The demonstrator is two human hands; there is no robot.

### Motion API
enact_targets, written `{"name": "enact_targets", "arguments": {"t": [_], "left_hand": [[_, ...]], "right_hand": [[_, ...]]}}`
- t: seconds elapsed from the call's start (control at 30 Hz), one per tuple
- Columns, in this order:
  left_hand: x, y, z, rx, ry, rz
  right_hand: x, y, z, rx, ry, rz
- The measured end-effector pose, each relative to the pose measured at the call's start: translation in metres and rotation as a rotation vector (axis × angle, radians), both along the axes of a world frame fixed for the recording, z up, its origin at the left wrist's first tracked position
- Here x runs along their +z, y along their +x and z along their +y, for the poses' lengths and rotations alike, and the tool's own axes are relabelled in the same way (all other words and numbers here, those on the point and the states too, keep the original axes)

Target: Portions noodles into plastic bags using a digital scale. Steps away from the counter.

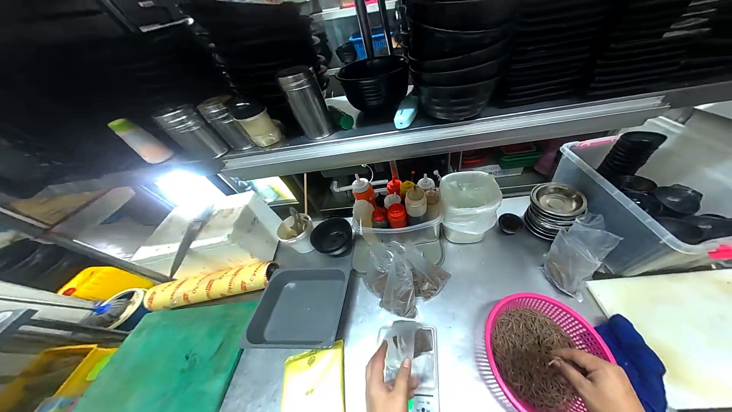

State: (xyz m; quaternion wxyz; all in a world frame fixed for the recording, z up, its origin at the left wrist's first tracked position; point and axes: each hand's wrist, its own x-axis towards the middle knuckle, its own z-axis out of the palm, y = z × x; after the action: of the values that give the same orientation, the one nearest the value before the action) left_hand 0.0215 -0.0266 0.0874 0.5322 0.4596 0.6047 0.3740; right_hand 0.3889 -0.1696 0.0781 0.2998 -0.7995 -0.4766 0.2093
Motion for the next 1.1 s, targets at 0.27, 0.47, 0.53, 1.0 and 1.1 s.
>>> {"name": "enact_targets", "arguments": {"t": [0.27, 0.47, 0.53, 1.0, 1.1], "left_hand": [[-0.011, -0.056, -0.006, -0.174, 0.26, 0.637], [-0.002, -0.075, -0.01, -0.135, 0.187, 0.347], [-0.007, -0.076, -0.014, -0.129, 0.212, 0.32], [-0.023, -0.074, -0.026, -0.033, 0.194, 0.147], [-0.027, -0.073, -0.024, -0.032, 0.204, 0.136]], "right_hand": [[-0.002, 0.005, -0.005, 0.001, 0.006, -0.019], [0.012, 0.006, 0.001, 0.025, 0.066, -0.021], [0.014, 0.006, 0.002, 0.045, 0.099, -0.034], [0.024, 0.002, 0.004, 0.088, 0.159, -0.037], [0.025, 0.0, 0.003, 0.092, 0.181, -0.053]]}}
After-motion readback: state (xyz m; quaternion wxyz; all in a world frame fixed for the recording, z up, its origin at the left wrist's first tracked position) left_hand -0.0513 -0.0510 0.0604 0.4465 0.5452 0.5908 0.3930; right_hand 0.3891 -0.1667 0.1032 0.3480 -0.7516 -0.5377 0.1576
